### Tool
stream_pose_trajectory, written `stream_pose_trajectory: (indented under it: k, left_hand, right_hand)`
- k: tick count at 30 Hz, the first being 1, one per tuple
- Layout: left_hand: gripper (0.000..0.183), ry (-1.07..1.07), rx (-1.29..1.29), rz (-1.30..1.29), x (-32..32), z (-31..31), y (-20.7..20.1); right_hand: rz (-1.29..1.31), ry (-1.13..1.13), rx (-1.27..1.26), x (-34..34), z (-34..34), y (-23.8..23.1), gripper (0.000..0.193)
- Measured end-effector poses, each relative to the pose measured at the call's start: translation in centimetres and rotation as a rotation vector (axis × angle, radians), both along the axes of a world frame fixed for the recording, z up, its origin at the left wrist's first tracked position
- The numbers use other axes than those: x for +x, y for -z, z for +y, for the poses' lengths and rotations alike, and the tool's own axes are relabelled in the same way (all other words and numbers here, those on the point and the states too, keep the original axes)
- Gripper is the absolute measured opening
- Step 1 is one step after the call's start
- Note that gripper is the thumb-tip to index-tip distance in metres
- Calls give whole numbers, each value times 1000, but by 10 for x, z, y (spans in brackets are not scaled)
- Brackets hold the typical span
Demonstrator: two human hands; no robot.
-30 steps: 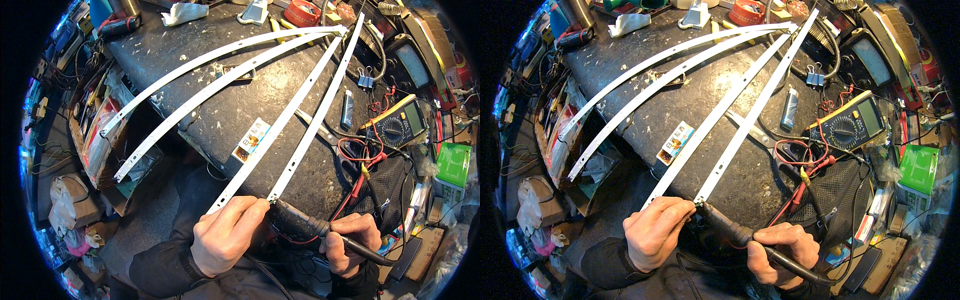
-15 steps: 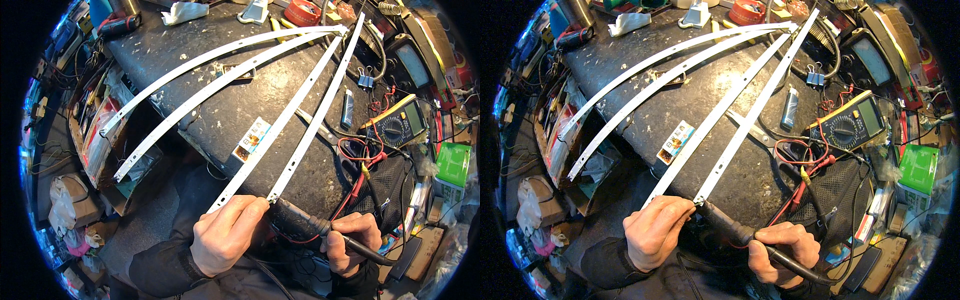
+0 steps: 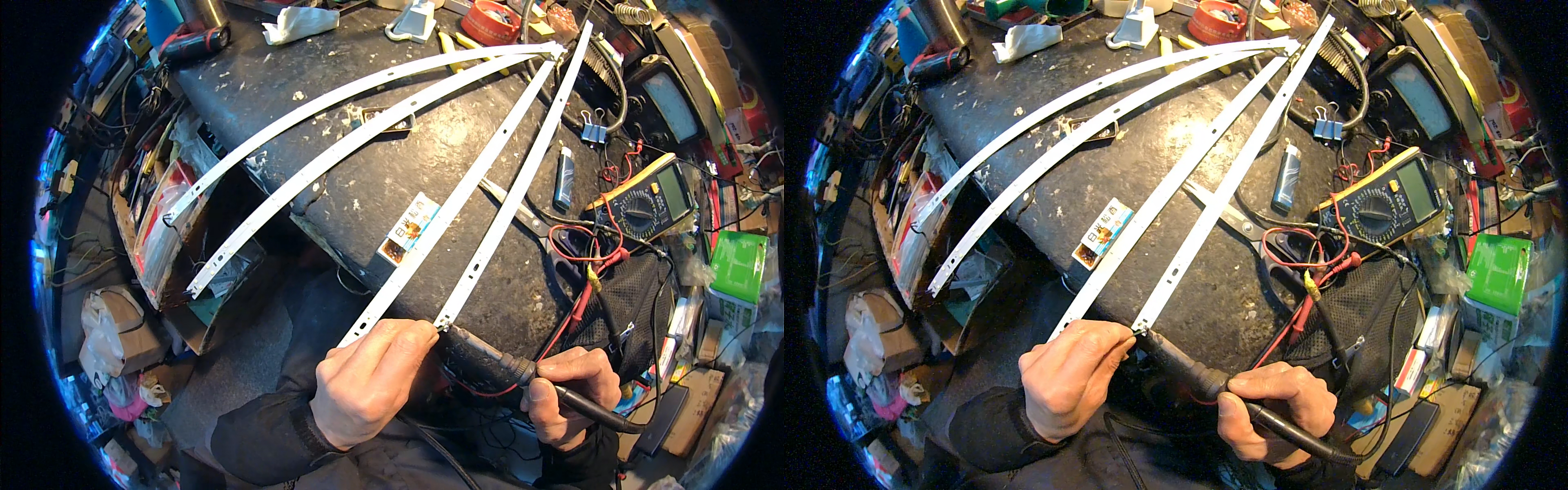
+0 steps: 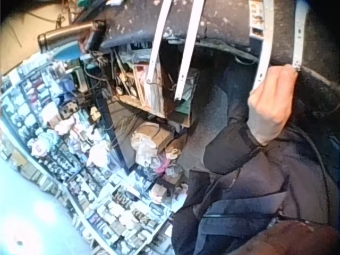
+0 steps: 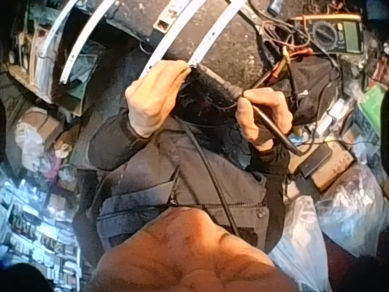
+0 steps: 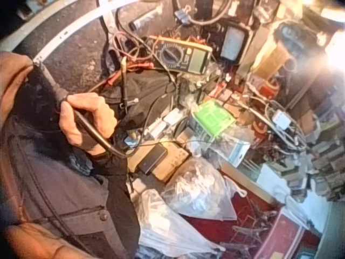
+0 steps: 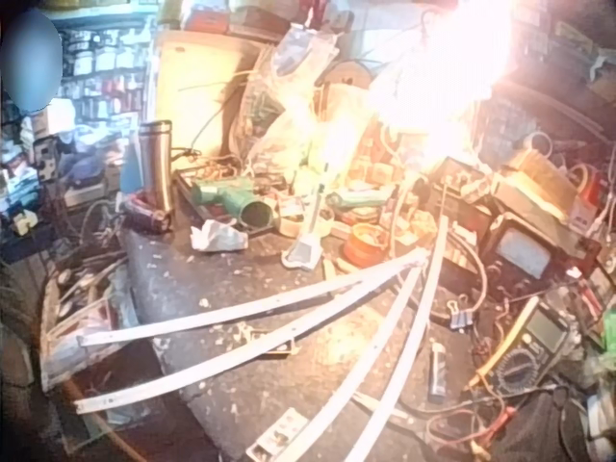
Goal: The person uses a soldering iron to attach wires to several white LED light strips laid on a cluttered workbench. They repeatedly heat connection points, apply solder, and test the strips by connecting them to a power source, causing the LEDs to light up.
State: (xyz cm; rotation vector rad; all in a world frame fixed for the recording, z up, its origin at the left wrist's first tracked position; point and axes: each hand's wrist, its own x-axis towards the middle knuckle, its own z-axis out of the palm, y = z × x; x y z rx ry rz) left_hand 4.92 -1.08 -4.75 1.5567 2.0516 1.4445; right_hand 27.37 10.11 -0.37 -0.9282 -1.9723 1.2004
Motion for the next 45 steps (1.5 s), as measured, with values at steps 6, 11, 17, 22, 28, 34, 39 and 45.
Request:
stream_pose_trajectory:
  k: [6,11,17,22,28,34,39,45]
  left_hand:
    - [24,3,-18,-11,1,-1,0]
    - [23,9,-12,-15,0,0,0]
    - [19,22,-54,-46,-3,0,-2]
    - [17,29,-66,-56,-3,0,-3]
    - [16,25,-56,-58,-3,1,-2]
    - [16,15,-53,-61,-2,1,-2]
    - [15,22,-62,-87,-2,2,-3]
    - [14,2,-87,-141,-1,1,-5]
  right_hand:
    - [24,-4,0,0,0,1,27]
    - [15,-2,30,-1,1,1,27]
    - [26,-23,76,-2,3,2,25]
    - [45,4,61,-4,2,2,25]
    - [47,3,15,-2,1,1,24]
    - [62,20,-39,0,-1,1,26]
    - [14,-7,2,1,1,2,29]
    - [12,-41,35,3,1,3,30]
